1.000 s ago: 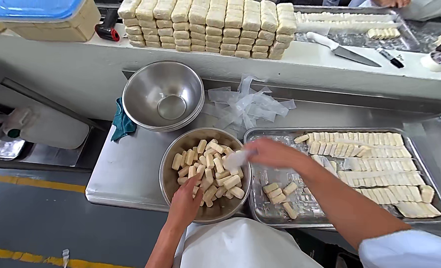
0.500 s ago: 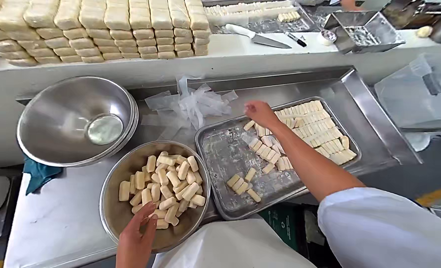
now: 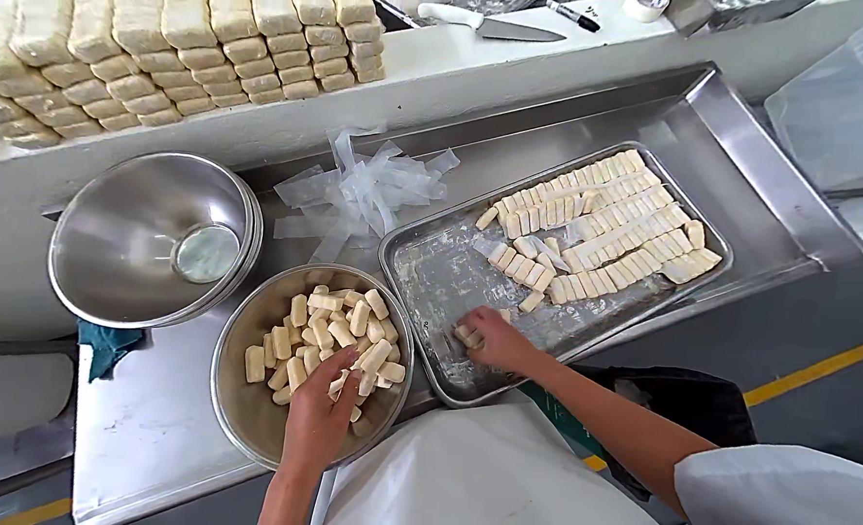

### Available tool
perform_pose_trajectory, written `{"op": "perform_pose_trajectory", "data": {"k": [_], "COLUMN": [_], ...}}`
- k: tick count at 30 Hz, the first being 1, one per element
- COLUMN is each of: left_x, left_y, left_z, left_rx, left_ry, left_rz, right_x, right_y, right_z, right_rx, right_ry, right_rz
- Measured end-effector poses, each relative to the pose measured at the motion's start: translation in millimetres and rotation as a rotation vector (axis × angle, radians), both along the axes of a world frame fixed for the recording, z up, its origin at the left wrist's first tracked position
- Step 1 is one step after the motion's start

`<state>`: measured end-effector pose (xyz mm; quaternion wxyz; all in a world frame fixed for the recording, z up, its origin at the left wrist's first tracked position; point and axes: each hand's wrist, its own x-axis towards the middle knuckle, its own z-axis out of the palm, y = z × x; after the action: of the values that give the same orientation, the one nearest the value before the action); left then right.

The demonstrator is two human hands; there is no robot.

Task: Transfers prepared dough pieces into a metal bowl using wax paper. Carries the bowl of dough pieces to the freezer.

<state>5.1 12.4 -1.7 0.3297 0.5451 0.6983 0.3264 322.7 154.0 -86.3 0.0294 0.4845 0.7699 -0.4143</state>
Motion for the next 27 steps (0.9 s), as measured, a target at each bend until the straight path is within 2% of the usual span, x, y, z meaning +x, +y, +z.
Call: {"op": "perform_pose_trajectory", "data": {"k": [2, 4, 7, 10, 13, 16, 21, 23, 25, 27], "left_x": [0.1, 0.8, 6.2, 9.6, 9.2, -1.3, -11.1, -11.4, -11.8, -13.3], "left_y": [1.9, 2.1, 0.9, -0.8, -4.1, -13.3, -29.1, -29.9, -31.4, -32.6], "left_z": [2.9, 8.0, 21.1, 33.7, 35.3, 31.8, 29.4, 28.2, 25.7, 24.7], "left_rx": [0.018, 0.040, 0.048, 0.042, 0.099, 0.124, 0.068, 0.069, 0.075, 0.104], "left_ry": [-0.027, -0.109, -0.379, -0.604, -0.602, -0.542, -0.511, -0.446, -0.319, -0.252], "left_rz": [0.006, 0.028, 0.076, 0.070, 0.189, 0.359, 0.318, 0.392, 0.454, 0.500], "right_x": [3.2, -4.9, -43.2, -102.3, -147.2, -165.9, -175.2, -179.4, -183.3, -186.0], "right_y": [15.7, 27.6, 23.6, -2.4, -20.4, -23.9, -23.5, -28.5, -37.0, -43.2], "right_z": [18.7, 54.7, 117.3, 155.7, 155.2, 149.0, 137.8, 130.3, 121.5, 115.5], "right_rx": [-0.225, -0.384, -0.397, -0.279, -0.266, -0.281, -0.246, -0.099, 0.148, 0.243], "right_ry": [0.237, 0.437, 0.624, 0.654, 0.652, 0.614, 0.519, 0.493, 0.478, 0.524], "right_rz": [-0.332, -0.496, -0.456, -0.248, 0.013, 0.109, 0.229, 0.249, 0.269, 0.236]}}
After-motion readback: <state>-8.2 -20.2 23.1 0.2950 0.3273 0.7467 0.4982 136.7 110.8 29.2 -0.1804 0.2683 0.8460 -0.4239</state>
